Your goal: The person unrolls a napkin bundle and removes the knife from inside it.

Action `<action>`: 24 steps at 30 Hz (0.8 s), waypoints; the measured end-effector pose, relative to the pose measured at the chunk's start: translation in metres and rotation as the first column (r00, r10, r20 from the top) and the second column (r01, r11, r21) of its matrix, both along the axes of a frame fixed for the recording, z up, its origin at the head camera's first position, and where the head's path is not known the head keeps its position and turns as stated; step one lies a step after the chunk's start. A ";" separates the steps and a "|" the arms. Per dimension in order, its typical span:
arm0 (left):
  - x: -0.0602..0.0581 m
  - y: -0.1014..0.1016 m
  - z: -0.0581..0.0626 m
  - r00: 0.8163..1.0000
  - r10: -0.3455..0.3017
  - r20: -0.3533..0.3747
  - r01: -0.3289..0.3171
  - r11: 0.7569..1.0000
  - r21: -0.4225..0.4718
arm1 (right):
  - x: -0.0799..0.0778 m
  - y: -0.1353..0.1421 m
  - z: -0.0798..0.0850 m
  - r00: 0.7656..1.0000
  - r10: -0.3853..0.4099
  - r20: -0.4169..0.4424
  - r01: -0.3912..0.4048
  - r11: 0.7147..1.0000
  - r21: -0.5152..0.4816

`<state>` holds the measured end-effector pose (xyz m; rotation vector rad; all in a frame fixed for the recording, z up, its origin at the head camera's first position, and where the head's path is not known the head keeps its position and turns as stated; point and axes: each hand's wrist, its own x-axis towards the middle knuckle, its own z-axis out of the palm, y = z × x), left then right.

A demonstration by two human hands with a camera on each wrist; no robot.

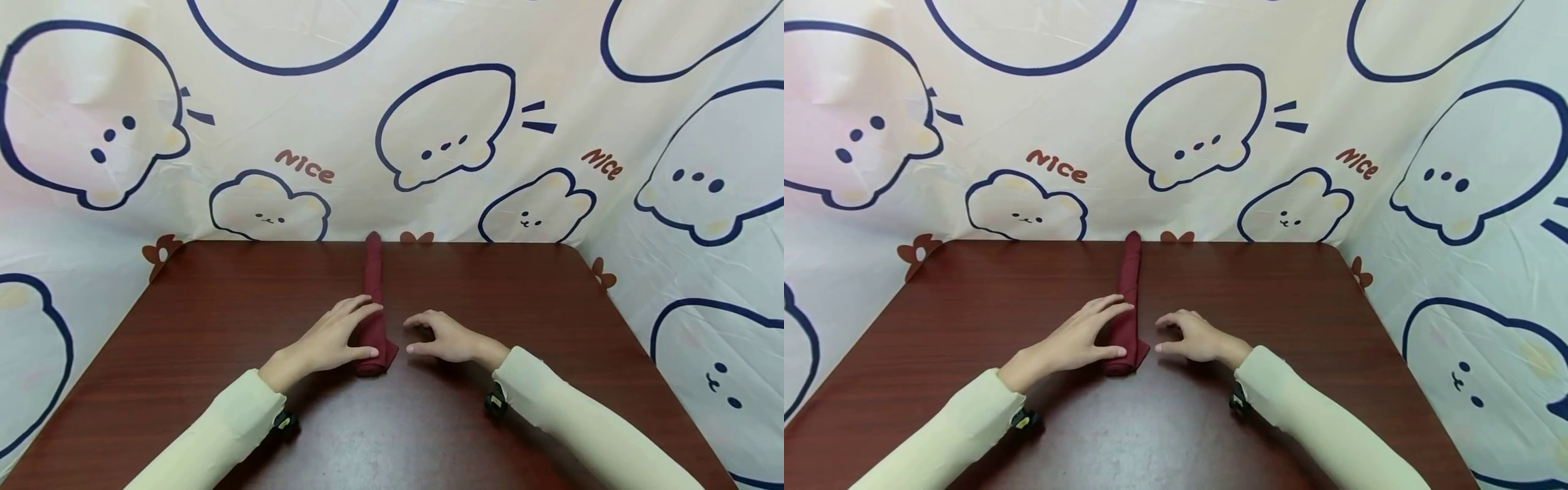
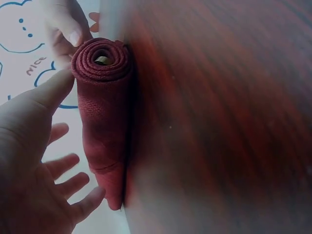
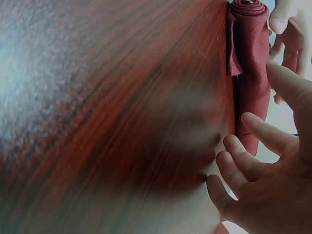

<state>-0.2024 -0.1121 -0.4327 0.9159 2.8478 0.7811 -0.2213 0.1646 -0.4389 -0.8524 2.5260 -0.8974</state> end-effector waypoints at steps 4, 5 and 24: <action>-0.001 0.000 -0.001 0.999 -0.025 0.031 0.025 1.000 0.002 | -0.001 -0.002 -0.001 1.000 0.015 -0.001 -0.015 1.000 -0.006; -0.001 0.000 -0.002 0.999 -0.029 0.038 0.029 1.000 0.003 | -0.001 -0.003 -0.001 1.000 0.018 0.001 -0.018 1.000 -0.010; 0.000 -0.004 -0.004 0.997 -0.024 0.074 0.026 1.000 -0.015 | -0.005 -0.011 -0.007 0.997 0.067 0.039 -0.062 0.992 -0.108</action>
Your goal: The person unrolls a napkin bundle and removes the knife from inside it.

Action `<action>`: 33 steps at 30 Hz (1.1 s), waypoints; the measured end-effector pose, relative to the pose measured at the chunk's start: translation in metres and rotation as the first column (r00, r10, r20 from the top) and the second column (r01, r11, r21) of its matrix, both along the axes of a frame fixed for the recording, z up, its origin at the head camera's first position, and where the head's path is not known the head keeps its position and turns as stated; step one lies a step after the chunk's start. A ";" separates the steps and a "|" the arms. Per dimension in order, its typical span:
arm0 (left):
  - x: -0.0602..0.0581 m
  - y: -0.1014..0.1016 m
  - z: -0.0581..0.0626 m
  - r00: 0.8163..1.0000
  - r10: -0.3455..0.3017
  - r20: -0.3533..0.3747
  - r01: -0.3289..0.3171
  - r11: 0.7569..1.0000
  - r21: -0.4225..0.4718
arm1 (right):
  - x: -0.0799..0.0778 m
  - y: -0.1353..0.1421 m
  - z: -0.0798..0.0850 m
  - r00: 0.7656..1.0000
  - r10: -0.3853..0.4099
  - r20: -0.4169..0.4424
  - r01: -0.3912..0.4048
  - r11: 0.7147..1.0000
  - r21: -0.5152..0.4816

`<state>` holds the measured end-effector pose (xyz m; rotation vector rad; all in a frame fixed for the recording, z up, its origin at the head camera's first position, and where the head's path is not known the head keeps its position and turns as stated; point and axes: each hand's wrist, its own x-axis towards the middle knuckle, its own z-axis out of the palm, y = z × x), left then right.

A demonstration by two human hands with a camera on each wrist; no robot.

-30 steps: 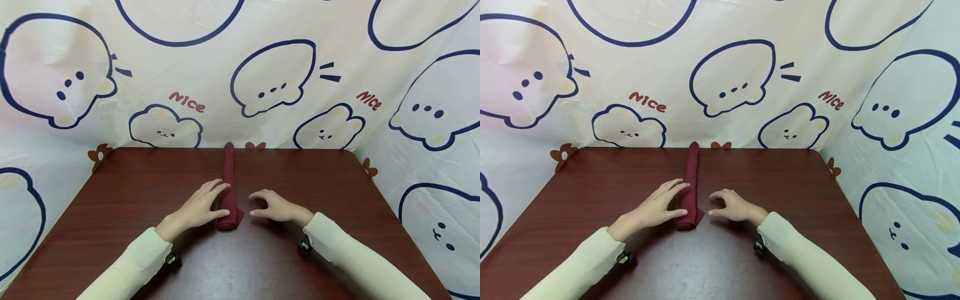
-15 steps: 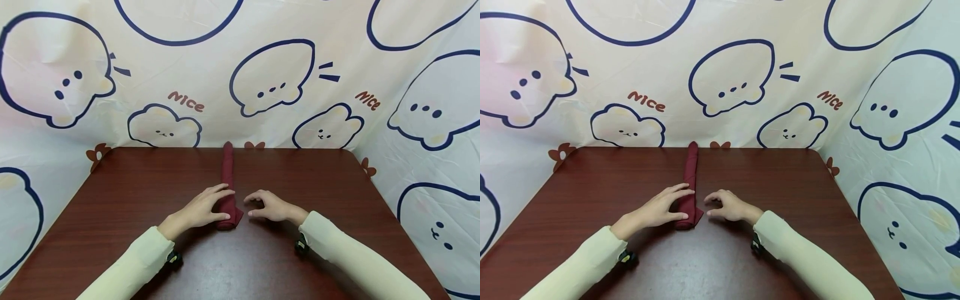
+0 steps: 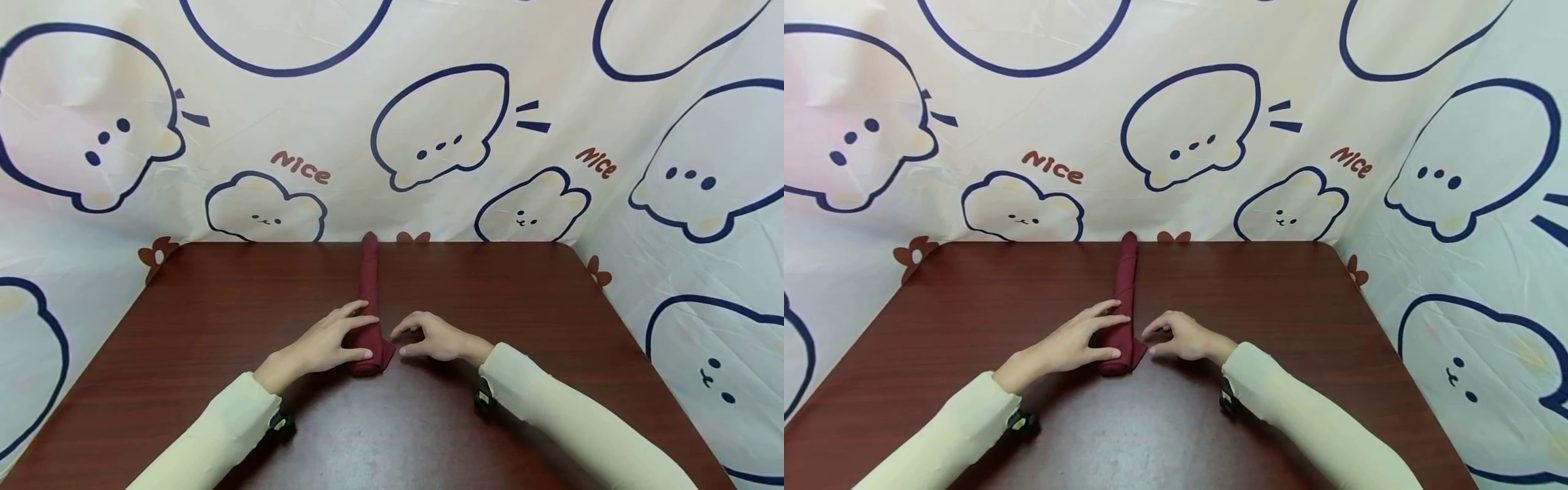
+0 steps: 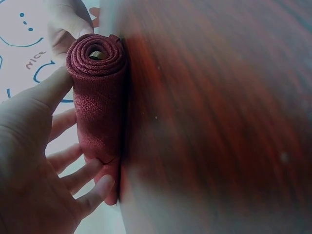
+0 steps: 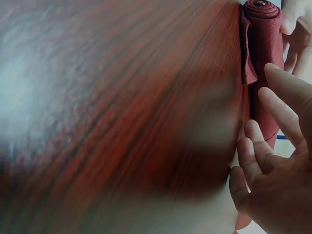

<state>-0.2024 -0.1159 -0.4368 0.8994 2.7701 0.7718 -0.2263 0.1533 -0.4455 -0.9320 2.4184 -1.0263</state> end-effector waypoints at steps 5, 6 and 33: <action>0.000 -0.002 0.000 1.000 0.011 0.000 -0.011 1.000 0.001 | -0.003 -0.008 -0.002 1.000 0.016 -0.011 -0.016 1.000 -0.007; 0.000 -0.003 0.000 1.000 0.013 0.001 -0.013 1.000 0.001 | -0.004 -0.010 -0.003 1.000 0.018 -0.019 -0.018 1.000 -0.008; -0.003 -0.007 -0.002 1.000 -0.022 0.021 0.022 1.000 -0.016 | -0.015 -0.025 -0.013 0.997 -0.053 -0.047 0.059 0.991 0.124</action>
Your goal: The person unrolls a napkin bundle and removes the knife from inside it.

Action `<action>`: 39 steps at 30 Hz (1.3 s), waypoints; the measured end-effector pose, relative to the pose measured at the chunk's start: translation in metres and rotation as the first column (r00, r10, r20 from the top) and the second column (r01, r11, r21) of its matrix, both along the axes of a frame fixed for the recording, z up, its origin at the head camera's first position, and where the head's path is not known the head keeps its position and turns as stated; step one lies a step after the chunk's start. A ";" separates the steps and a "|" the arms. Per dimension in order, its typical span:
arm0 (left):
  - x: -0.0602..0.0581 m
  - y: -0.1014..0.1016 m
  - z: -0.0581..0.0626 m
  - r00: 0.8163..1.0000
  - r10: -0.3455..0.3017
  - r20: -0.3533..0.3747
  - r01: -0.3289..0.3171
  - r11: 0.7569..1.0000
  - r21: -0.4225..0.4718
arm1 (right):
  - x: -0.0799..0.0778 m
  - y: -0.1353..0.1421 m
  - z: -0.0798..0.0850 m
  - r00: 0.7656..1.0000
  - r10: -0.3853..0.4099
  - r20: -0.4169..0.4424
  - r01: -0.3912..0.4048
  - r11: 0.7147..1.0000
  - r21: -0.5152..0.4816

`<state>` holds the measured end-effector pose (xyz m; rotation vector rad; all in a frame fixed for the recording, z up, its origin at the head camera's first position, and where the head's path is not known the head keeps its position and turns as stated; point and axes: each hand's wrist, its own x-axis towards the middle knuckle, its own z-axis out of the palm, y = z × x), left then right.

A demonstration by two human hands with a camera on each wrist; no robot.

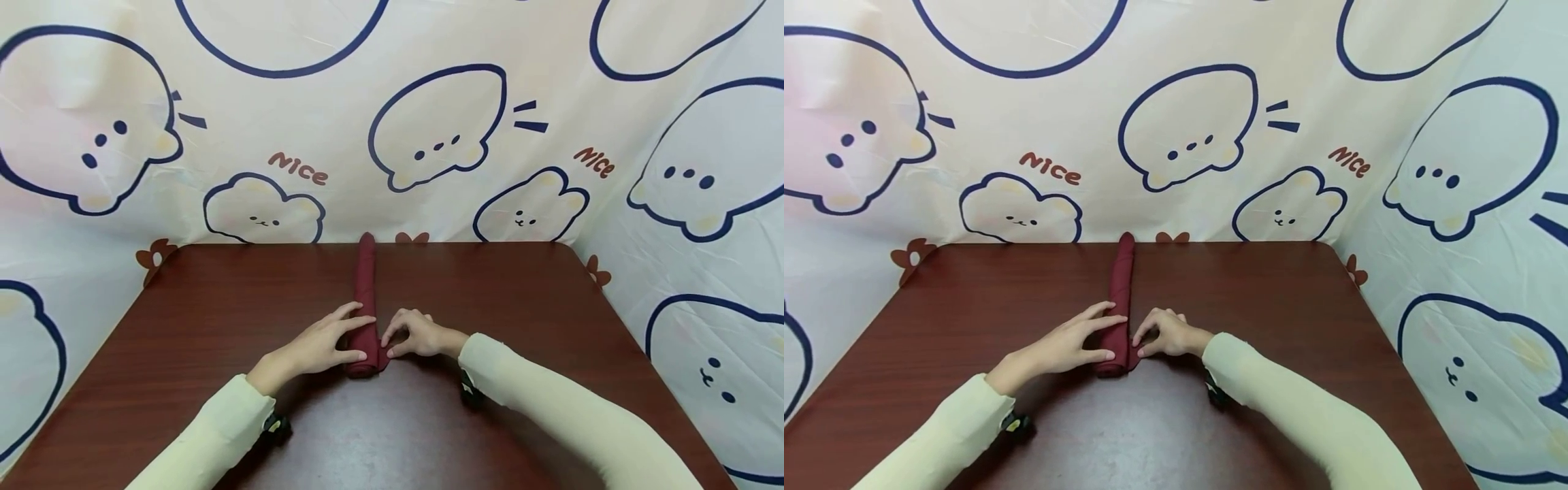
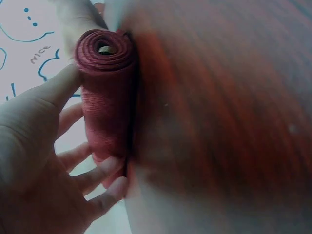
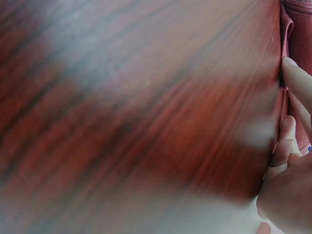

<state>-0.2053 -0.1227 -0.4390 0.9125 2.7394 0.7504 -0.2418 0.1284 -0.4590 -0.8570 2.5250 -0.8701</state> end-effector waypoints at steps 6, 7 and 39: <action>0.005 -0.005 0.004 0.999 -0.017 0.030 0.017 1.000 -0.013 | 0.000 0.002 -0.001 1.000 0.019 -0.012 -0.019 0.999 -0.030; 0.005 -0.004 0.004 0.999 -0.018 0.031 0.019 1.000 -0.009 | 0.000 0.004 -0.001 1.000 0.017 -0.012 -0.018 0.999 -0.036; 0.011 -0.015 -0.001 0.996 0.064 0.063 -0.068 0.996 0.061 | 0.000 0.007 -0.002 0.999 0.051 0.018 -0.049 0.994 -0.095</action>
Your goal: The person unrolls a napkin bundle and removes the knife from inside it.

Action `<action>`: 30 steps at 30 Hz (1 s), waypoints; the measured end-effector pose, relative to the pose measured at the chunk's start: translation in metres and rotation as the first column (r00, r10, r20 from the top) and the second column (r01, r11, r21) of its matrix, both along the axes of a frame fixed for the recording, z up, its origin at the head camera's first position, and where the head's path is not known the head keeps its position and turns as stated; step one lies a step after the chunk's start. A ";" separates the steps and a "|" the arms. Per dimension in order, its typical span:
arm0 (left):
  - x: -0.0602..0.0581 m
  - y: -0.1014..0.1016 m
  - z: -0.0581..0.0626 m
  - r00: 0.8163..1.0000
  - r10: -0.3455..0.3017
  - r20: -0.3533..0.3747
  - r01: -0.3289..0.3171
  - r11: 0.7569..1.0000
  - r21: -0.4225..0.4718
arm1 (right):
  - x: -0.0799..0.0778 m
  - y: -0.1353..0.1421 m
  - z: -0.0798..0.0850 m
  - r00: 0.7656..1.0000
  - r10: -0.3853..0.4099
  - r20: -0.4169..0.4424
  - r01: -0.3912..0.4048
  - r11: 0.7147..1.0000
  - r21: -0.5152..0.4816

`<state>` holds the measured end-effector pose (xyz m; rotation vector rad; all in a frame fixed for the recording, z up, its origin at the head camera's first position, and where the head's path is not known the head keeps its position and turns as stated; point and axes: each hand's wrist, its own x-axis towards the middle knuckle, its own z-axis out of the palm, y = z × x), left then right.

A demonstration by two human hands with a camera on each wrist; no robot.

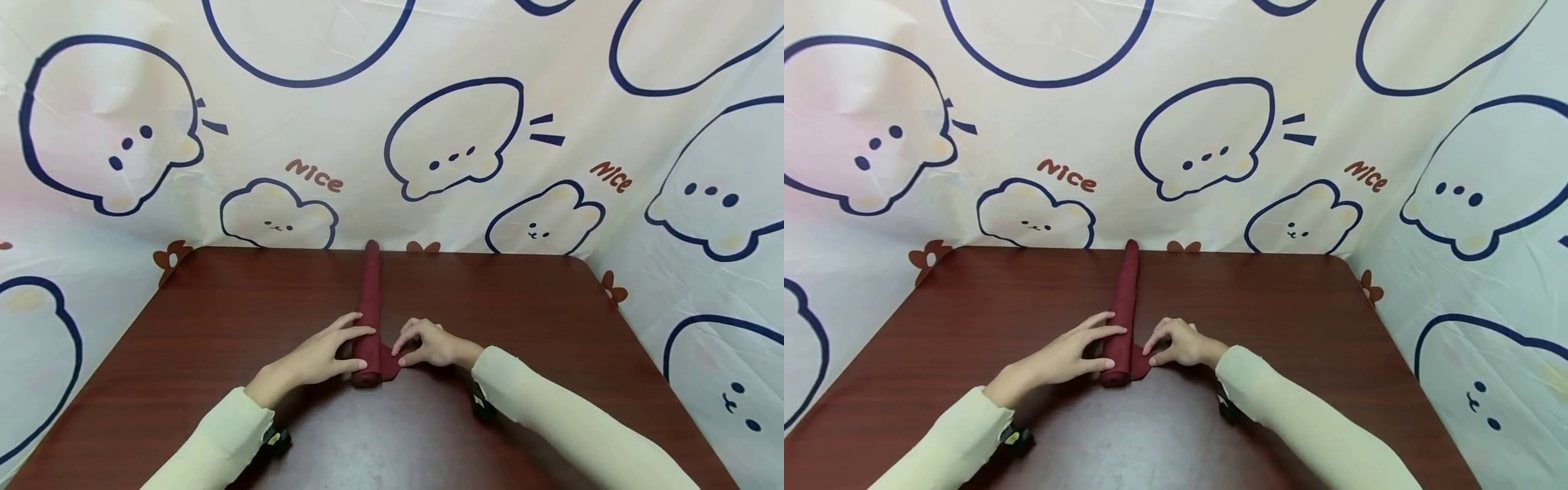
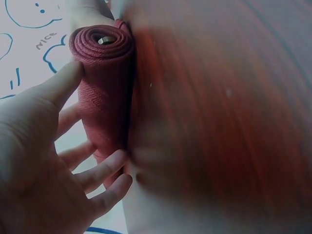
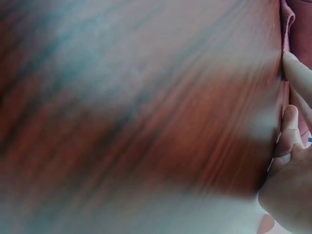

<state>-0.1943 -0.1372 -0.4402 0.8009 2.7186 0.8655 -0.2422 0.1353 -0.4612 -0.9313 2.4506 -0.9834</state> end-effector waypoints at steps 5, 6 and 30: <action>0.001 -0.012 0.000 1.000 0.005 0.016 -0.005 1.000 -0.008 | 0.001 -0.003 -0.002 1.000 -0.007 0.000 0.007 1.000 0.007; 0.001 -0.014 0.000 1.000 0.009 0.022 -0.009 1.000 -0.010 | 0.001 -0.003 -0.003 1.000 -0.007 -0.001 0.007 1.000 0.005; 0.000 -0.030 0.001 0.999 -0.019 0.036 0.018 1.000 0.026 | 0.000 -0.001 0.000 1.000 -0.022 0.009 0.022 1.000 0.009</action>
